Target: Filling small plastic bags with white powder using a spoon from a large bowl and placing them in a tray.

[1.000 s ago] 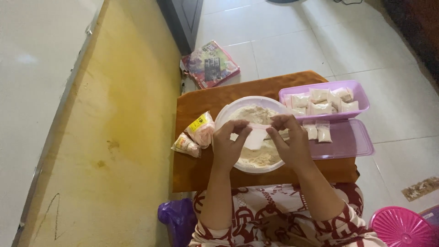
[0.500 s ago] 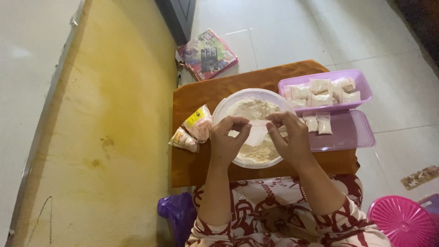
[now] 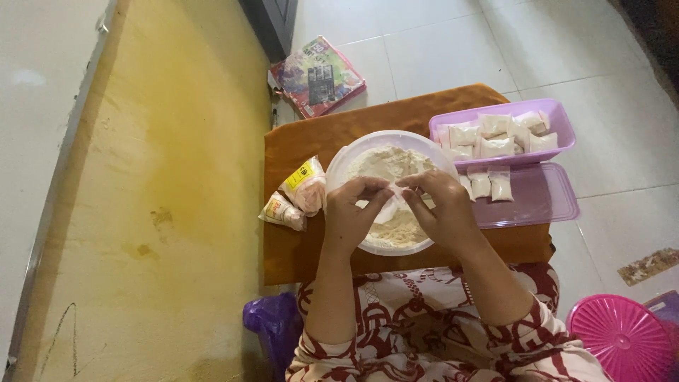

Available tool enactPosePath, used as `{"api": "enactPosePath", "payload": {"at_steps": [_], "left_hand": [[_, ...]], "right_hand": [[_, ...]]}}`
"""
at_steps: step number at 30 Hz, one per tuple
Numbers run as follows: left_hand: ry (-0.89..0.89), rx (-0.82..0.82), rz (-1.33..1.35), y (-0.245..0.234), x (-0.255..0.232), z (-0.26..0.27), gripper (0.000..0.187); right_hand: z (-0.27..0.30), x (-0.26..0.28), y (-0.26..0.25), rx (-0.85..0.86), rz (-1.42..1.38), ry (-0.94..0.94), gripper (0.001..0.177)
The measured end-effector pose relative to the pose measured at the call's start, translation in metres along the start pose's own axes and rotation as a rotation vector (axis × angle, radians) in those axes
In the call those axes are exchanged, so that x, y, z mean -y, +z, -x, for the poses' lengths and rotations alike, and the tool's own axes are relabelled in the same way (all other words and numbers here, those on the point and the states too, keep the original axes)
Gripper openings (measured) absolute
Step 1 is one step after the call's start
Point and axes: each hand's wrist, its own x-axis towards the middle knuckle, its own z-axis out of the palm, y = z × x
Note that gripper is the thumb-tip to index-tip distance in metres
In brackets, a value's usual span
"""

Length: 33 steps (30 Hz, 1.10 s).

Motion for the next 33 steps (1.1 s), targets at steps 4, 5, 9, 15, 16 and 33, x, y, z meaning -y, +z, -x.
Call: {"api": "enactPosePath", "payload": {"at_steps": [4,5,9,15,16,33], "left_hand": [[-0.017,-0.009,0.023,-0.001,-0.001,0.000,0.011],[-0.016,-0.017,0.042,-0.001,-0.003,0.000,0.011],[-0.018,-0.027,0.074,-0.002,-0.004,0.001,0.014],[-0.019,-0.045,0.068,0.000,-0.002,0.002,0.016],[-0.021,-0.045,0.067,0.001,-0.002,0.002,0.016],[0.144,-0.121,-0.070,0.000,0.001,0.001,0.015]], "right_hand": [[-0.002,-0.002,0.000,0.032,0.045,-0.051,0.009],[-0.001,-0.004,0.001,0.052,0.060,-0.058,0.008],[0.001,-0.014,-0.001,0.116,0.086,-0.088,0.012],[0.000,-0.006,-0.001,0.131,0.112,-0.085,0.009],[0.001,-0.008,0.000,0.132,0.111,-0.084,0.009],[0.000,-0.004,0.000,0.058,0.080,-0.031,0.009]]}}
